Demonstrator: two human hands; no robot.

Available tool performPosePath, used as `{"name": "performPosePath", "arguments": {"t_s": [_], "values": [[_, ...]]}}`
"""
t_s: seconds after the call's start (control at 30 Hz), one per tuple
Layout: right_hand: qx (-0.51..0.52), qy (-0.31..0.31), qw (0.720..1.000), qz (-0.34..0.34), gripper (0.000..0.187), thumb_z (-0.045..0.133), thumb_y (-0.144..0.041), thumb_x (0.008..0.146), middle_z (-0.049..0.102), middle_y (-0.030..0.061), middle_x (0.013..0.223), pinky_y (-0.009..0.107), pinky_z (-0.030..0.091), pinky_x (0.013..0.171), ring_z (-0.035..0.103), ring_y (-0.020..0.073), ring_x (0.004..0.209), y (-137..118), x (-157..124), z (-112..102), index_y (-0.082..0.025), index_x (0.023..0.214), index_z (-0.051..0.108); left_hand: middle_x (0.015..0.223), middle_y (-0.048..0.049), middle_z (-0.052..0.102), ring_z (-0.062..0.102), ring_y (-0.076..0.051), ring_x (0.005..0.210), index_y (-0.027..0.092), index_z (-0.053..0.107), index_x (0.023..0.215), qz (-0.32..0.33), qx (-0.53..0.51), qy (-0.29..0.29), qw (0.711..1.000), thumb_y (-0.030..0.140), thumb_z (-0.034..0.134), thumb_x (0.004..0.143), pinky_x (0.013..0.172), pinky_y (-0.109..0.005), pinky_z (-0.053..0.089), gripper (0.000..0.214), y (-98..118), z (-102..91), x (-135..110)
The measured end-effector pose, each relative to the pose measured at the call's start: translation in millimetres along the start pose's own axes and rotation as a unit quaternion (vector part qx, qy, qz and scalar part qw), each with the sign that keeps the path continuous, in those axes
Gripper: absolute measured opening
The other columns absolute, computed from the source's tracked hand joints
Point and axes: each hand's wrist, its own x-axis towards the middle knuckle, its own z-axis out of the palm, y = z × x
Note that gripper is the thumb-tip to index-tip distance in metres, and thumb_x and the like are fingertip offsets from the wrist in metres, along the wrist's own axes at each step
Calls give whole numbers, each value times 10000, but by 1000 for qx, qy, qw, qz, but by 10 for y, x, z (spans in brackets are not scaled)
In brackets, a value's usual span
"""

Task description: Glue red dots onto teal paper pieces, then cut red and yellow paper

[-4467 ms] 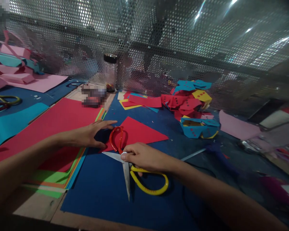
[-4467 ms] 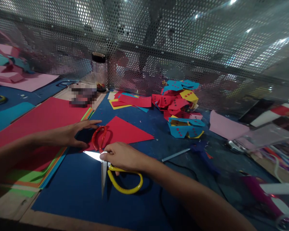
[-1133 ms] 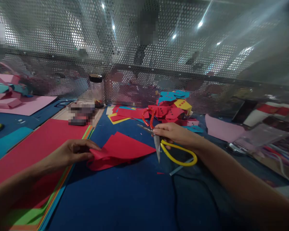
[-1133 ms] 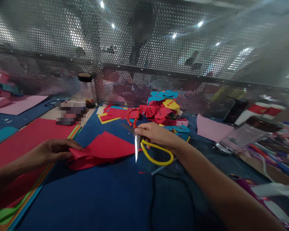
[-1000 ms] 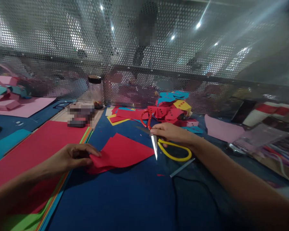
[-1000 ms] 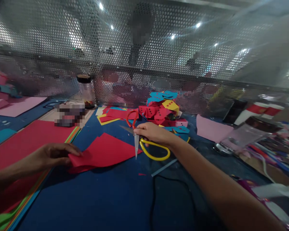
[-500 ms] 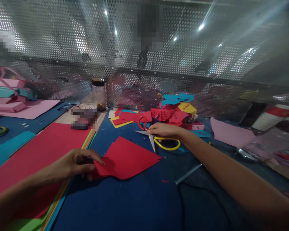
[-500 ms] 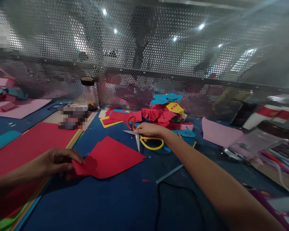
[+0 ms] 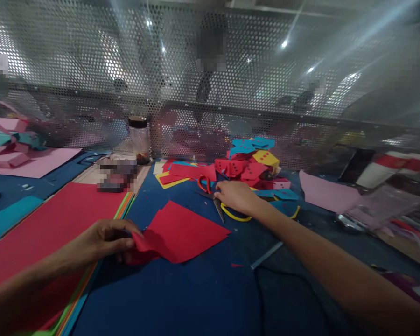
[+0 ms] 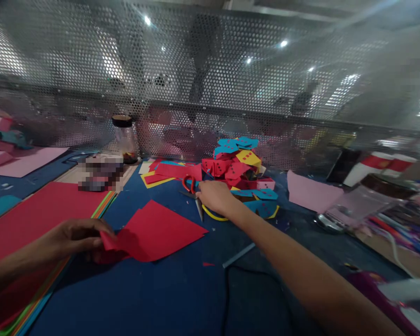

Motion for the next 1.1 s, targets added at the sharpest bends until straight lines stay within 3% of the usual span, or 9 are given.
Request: {"name": "performPosePath", "arguments": {"t_s": [0.07,0.13,0.2,0.27,0.33,0.4,0.53,0.83,1.1], "values": [[5,25,999,-30,261,549,-289,961,676,188,1184,382,446,889,606,323,1141,-183,-148,-45,-127,1124,674,785,-43,739,690,-179,686,208,742,1012,7,-10,1,1000,451,665,893,622,-258,548,282,15,6,9],[42,27,994,-93,334,576,-433,965,686,98,1201,323,457,915,624,238,1111,-435,-338,-81,-208,1202,648,773,-38,740,688,-180,679,213,747,985,11,-21,2,1000,440,673,888,625,-262,552,259,49,17,17],[154,20,968,-196,490,619,-590,905,687,102,1182,337,477,889,634,243,1064,-714,-541,-83,-191,1187,651,775,-36,739,681,-178,664,212,752,950,18,-31,13,999,444,695,869,615,-262,555,253,81,31,18],[178,17,944,-278,602,636,-699,830,697,94,1105,355,476,862,634,253,1011,-964,-716,-42,-181,1135,657,790,-40,733,671,-175,660,206,753,926,29,-36,34,998,456,712,850,605,-260,555,265,91,41,14],[148,42,929,-336,588,647,-680,835,699,102,1056,361,455,863,623,249,966,-1144,-832,30,-140,1068,653,836,-52,731,662,-174,680,199,753,930,40,-34,50,997,461,716,845,607,-258,556,278,71,43,9],[98,62,929,-352,441,639,-536,913,701,112,1024,361,435,840,612,243,938,-1240,-886,106,-114,1042,646,876,-65,729,659,-178,709,195,751,953,45,-28,50,997,456,708,853,625,-264,559,283,29,37,11],[33,109,925,-362,217,557,-327,982,699,90,945,348,400,770,589,221,849,-1255,-892,195,-126,989,638,909,-66,719,652,-181,748,206,741,1005,49,-21,33,998,436,697,865,656,-277,554,273,-58,23,31],[-96,197,889,-401,116,550,-252,926,650,73,867,358,357,708,535,225,771,-1150,-878,235,-149,907,599,809,-38,689,632,-181,732,193,695,1003,6,-28,53,998,428,782,767,643,-280,512,344,-56,30,48],[-140,265,862,-410,96,521,-150,942,611,49,813,371,355,677,522,220,739,-1130,-861,273,-166,860,568,651,26,584,542,-118,626,181,629,737,17,2,50,999,320,741,789,581,-220,422,186,137,75,27]]}}
